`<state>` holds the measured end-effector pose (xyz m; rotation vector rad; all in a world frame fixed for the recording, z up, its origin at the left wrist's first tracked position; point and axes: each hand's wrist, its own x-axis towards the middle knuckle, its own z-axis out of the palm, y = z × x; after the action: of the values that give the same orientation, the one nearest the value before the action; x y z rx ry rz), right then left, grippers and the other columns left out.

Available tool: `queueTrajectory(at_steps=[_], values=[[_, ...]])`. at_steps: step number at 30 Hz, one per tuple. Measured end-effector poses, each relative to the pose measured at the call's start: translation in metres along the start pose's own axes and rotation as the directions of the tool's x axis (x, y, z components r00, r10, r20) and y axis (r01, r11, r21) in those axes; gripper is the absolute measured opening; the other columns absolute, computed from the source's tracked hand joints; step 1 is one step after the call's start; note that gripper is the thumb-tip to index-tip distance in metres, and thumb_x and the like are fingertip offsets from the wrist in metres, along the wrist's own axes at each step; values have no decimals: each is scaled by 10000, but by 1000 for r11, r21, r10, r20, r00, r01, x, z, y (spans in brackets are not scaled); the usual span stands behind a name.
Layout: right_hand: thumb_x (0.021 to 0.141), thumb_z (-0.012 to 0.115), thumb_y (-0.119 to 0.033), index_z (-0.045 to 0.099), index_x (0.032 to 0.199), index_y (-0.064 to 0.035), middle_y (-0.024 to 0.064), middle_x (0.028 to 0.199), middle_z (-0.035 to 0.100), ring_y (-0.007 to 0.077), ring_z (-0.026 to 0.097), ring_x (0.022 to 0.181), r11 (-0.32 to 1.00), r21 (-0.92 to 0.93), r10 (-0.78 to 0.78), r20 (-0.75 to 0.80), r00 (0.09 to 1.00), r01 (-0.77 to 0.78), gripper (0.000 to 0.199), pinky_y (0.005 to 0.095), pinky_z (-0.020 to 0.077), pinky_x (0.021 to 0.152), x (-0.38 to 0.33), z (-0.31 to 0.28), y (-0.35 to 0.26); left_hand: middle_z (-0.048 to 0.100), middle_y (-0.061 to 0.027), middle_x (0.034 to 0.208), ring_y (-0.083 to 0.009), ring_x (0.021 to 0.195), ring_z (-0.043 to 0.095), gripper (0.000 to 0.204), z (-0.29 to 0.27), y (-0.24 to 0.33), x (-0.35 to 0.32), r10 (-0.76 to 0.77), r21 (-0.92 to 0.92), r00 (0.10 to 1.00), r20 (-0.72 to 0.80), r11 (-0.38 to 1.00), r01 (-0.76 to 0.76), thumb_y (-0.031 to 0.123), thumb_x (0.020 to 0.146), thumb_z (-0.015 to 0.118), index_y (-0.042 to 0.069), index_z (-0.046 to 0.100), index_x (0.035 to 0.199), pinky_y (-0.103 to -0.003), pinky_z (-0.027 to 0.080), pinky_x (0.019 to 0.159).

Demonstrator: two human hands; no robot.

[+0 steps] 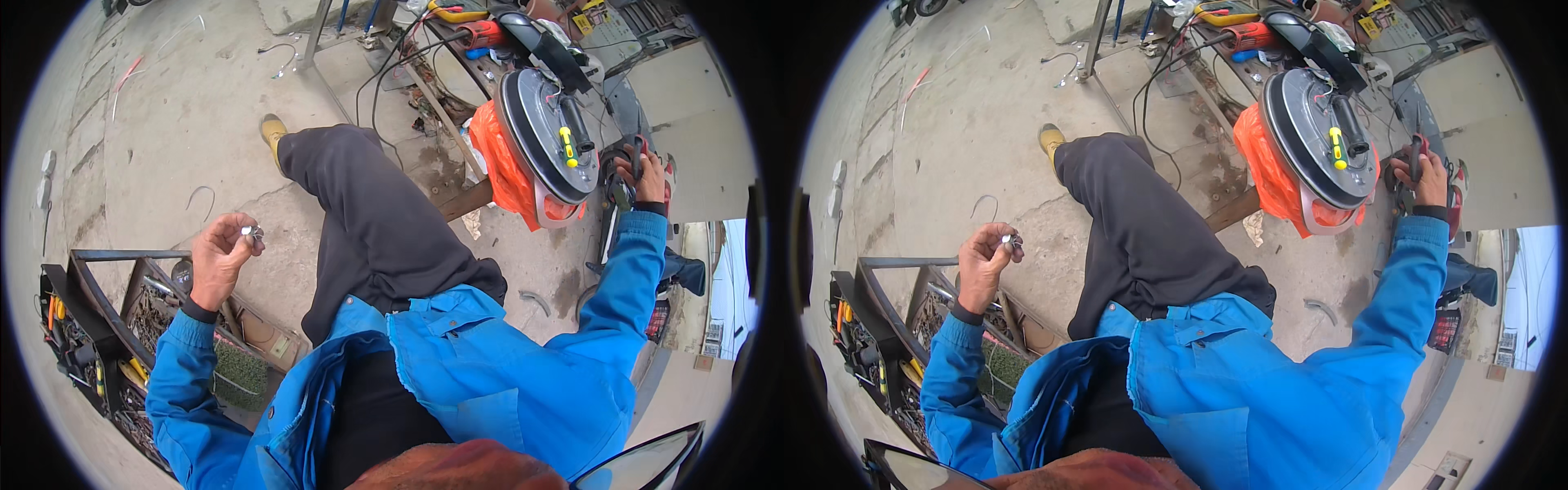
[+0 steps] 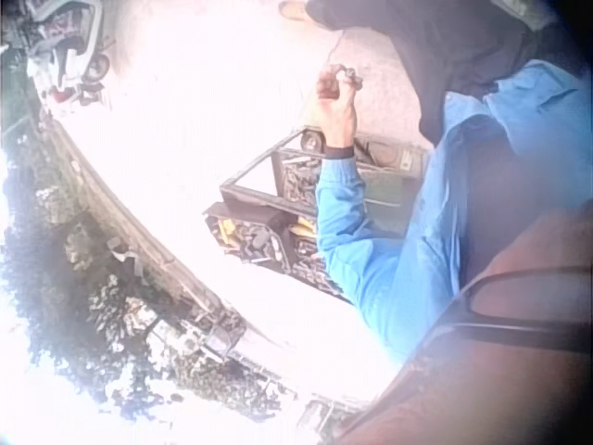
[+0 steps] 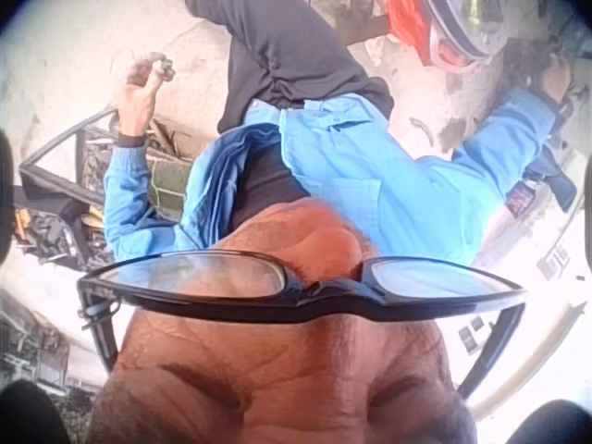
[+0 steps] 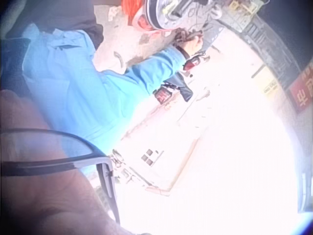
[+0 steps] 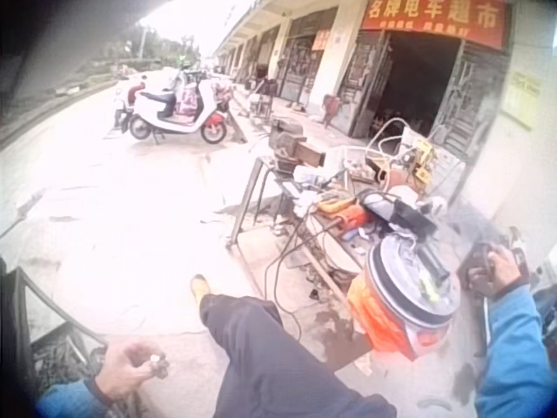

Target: The person handles small metal parts, repeatedly assembling and disassembling them by hand. They then use pliers to adjust a component on one of the parts. The task involves repeated manipulation of the same small objects without a visible final assembly state.

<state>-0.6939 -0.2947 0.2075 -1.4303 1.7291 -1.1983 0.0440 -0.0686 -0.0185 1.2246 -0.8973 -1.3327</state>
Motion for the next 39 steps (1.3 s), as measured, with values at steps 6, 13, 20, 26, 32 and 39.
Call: queueTrajectory(at_steps=[6,13,20,26,32,39], values=[[1068,528,-200,491,1407,12,226,1365,603,261,647,991,875,468,-297,321,899,122,401,327,557,877,-88,52,-79,744,-94,1050,-164,962,740,226,-9,0,-6,59,45,996,66,997,-62,16,982,641,-19,670,1204,-321,614,887],[1015,620,-210,556,1178,39,171,952,698,226,591,712,712,459,-81,806,587,-532,304,310,475,700,-217,246,-45,752,-105,1094,-191,1031,749,246,-8,9,-7,77,-22,989,124,997,-75,45,995,650,-18,670,1232,-349,619,931],[932,660,-93,622,1337,53,174,1069,757,41,508,662,783,14,76,990,118,-622,432,187,396,605,-273,406,-13,760,-110,1089,-190,1008,746,241,-9,10,-8,86,-7,984,156,996,-86,48,994,673,-1,684,1230,-337,613,913],[957,659,-83,622,1362,38,173,1156,739,106,614,806,868,15,53,991,123,-495,424,267,524,808,-285,447,2,771,-101,1052,-166,973,735,247,-12,9,-6,55,-77,983,175,996,-42,102,988,720,13,695,1216,-322,593,865],[1007,680,-86,579,1416,46,137,1246,711,206,643,1203,896,14,-2,1000,27,-444,442,353,488,1065,-279,466,4,767,-84,1046,-140,965,712,231,-11,5,-5,38,-16,978,207,999,-35,124,981,739,13,708,1181,-306,572,872],[1009,692,-124,587,1413,45,133,1227,717,194,652,1153,892,30,-20,999,27,-451,451,353,491,1055,-277,468,8,757,-76,1069,-135,984,713,240,-11,4,-5,7,-5,975,222,1000,-6,116,971,750,5,708,1180,-300,575,900]])
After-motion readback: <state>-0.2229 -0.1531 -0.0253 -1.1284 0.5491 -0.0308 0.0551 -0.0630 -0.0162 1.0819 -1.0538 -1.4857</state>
